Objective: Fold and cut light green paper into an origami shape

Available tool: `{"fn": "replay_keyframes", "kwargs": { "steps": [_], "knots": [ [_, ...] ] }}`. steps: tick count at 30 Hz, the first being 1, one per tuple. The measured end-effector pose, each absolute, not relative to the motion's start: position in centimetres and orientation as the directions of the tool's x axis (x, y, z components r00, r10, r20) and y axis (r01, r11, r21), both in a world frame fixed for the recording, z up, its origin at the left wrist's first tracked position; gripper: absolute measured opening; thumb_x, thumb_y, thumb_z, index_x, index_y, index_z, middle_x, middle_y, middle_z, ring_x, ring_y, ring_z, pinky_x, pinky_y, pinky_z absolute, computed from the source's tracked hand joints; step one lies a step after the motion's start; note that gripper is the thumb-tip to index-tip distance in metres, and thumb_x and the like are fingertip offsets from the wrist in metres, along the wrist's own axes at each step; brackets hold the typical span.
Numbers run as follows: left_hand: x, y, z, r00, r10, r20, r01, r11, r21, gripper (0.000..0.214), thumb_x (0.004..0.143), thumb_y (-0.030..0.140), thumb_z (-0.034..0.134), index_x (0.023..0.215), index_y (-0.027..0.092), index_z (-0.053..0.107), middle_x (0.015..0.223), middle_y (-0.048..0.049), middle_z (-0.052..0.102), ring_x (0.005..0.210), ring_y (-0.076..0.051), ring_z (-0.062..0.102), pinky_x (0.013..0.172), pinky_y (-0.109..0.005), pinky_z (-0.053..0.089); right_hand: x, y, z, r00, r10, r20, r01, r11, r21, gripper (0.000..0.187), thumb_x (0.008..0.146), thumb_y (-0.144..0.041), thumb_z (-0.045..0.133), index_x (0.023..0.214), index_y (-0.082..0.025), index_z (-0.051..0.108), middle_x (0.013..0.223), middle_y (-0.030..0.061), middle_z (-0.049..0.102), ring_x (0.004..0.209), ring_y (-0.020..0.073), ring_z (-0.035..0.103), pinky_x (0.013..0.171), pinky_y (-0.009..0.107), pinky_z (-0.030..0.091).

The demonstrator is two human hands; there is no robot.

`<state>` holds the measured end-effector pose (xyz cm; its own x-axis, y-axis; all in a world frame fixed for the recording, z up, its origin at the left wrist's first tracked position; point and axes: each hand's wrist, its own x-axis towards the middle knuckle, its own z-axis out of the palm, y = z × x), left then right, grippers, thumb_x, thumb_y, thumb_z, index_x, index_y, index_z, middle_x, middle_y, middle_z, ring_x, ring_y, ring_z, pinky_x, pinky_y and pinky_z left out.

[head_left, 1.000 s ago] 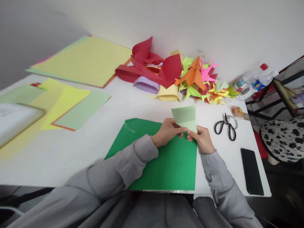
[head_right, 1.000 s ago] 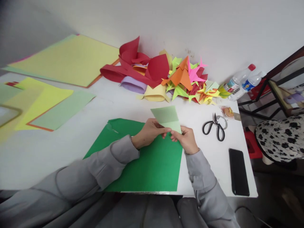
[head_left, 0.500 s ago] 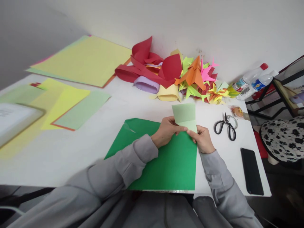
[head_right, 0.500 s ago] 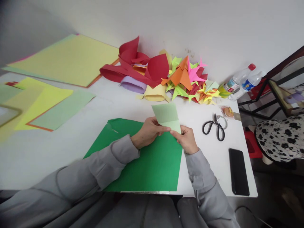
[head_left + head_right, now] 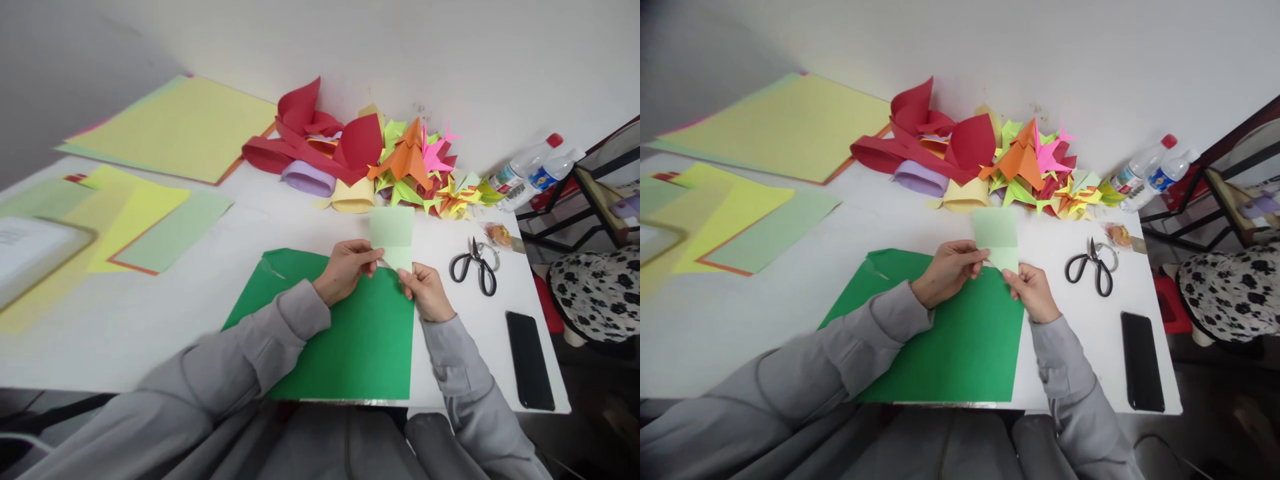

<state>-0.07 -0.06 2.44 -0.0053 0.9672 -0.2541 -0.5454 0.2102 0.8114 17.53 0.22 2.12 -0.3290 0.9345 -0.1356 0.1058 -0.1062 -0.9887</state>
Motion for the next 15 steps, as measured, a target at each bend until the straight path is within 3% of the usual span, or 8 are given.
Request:
{"fn": "replay_keyframes", "kwargs": {
  "steps": [10,15],
  "knots": [
    [0.15,-0.04,2.19,-0.04,0.973,-0.228,-0.562,0.167,0.81,0.03,0.053,0.027,0.083,0.059,0.013,0.057,0.043,0.0041,0.053,0.037,-0.006,0.047,0.037,-0.019,0.036,17.54,0.21,1.99,-0.299,0.946,-0.125,0.144,-0.085,-0.986,0.055,0.069,-0.056,0.071,0.048,-0.021,0.034,0.039,-0.0096,0.033,0.04,0.0051,0.023,0.041,0.023,0.015],
    [0.01,0.07,2.46,-0.092,0.974,-0.205,-0.585,0.114,0.803,0.052,0.051,0.02,0.083,0.097,0.015,0.058,0.044,0.0104,0.052,0.036,-0.008,0.049,0.036,-0.019,0.037,17.44,0.07,2.3,-0.299,0.945,-0.131,0.155,-0.088,-0.984,0.055,0.068,-0.058,0.07,0.048,-0.021,0.036,0.039,-0.0092,0.033,0.04,0.0051,0.023,0.042,0.023,0.015]
  ]
}}
